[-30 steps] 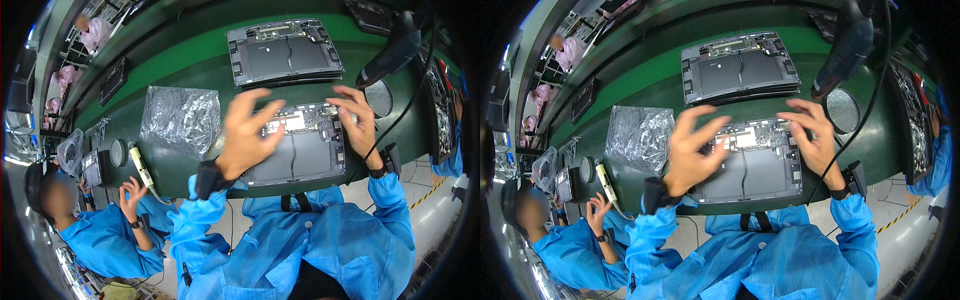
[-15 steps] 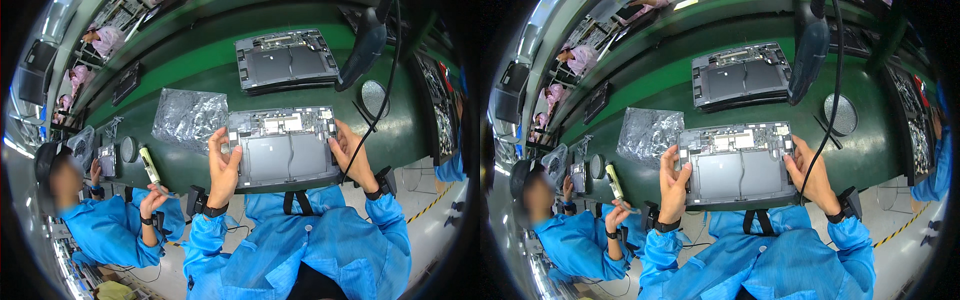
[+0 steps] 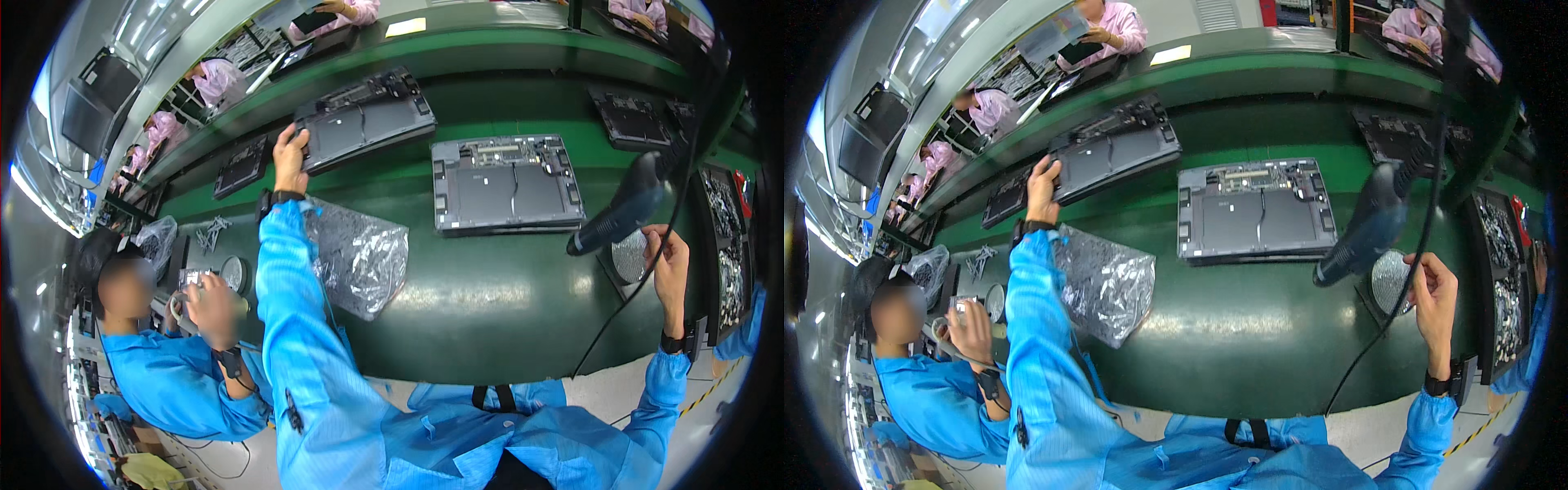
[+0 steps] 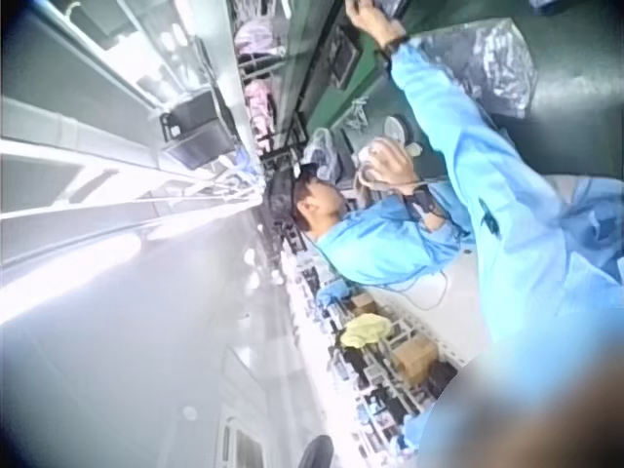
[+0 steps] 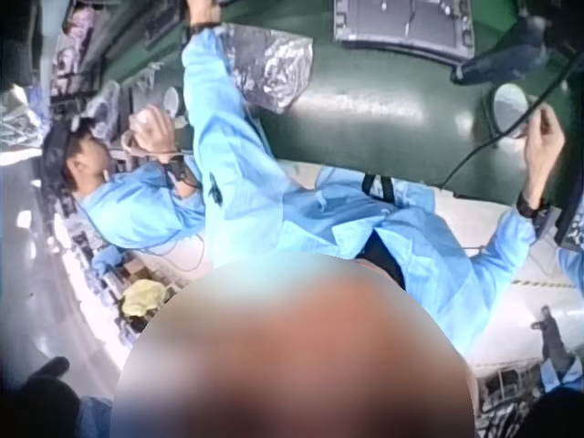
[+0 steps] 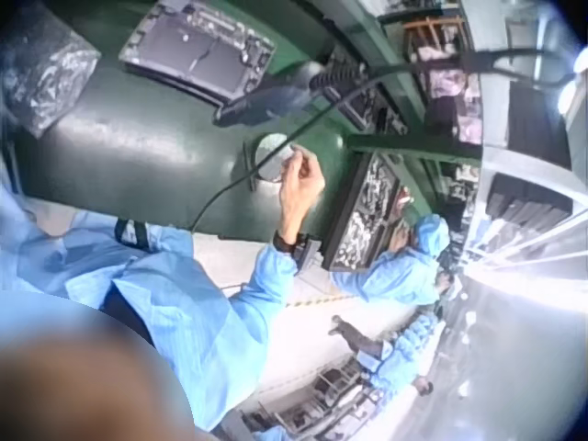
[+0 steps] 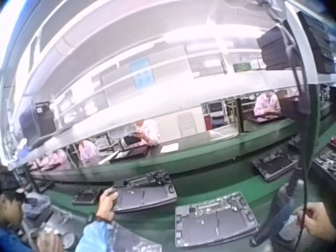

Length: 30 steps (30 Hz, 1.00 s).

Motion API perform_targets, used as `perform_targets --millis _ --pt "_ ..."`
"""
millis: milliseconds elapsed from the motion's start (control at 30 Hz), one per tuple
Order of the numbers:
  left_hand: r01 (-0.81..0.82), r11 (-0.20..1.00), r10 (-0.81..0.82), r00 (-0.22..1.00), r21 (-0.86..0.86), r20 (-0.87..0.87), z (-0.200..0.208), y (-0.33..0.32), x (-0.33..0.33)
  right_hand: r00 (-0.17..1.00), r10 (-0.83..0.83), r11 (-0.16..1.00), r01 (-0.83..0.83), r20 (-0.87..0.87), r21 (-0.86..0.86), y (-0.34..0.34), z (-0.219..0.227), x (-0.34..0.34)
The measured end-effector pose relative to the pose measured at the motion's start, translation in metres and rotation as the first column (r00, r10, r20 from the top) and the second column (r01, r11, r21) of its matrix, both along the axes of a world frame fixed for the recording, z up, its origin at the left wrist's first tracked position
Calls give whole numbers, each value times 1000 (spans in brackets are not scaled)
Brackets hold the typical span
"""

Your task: The recorder is assembling internal components of a tablet device, connecting ribbon cables and using an electric screwdriver to secure parts.

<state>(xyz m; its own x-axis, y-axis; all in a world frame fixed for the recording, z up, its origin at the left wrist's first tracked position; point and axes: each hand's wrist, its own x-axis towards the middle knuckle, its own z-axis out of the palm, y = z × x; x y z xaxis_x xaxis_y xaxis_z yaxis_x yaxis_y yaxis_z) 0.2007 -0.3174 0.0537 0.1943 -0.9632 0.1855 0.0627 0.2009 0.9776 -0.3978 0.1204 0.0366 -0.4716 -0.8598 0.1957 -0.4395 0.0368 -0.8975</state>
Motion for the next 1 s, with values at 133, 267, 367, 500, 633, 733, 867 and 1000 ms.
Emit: perform_targets --millis 133,267,367,500,633,733,867,1000 --pt "101 986 -103 995 135 7 -80 -93 0 998 -51 999 51 -31 5 -10 -18 -34" --pt "120 975 -123 992 188 3 -98 -94 -39 900 -93 990 131 -426 60 21 -52 -119" --pt "102 977 -117 991 188 66 -93 -95 -34 981 -52 996 37 -189 -81 -28 -11 -77" --pt "89 957 -164 952 277 258 -65 -92 -21 993 -56 998 52 -106 -41 -103 -9 -109" --pt "-204 949 285 227 -240 931 -76 -139 34 859 -176 984 146 -481 -101 -194 19 -136" --pt "360 923 1 354 -137 935 4 -89 -195 524 -463 832 534 -715 -148 -220 -17 -238" --pt "786 491 -864 383 377 327 8 -13 -407 641 -357 572 725 -679 383 -259 -39 -272" --pt "700 393 -907 400 597 128 -15 13 -531 724 -409 671 651 -555 355 -255 -36 -232"
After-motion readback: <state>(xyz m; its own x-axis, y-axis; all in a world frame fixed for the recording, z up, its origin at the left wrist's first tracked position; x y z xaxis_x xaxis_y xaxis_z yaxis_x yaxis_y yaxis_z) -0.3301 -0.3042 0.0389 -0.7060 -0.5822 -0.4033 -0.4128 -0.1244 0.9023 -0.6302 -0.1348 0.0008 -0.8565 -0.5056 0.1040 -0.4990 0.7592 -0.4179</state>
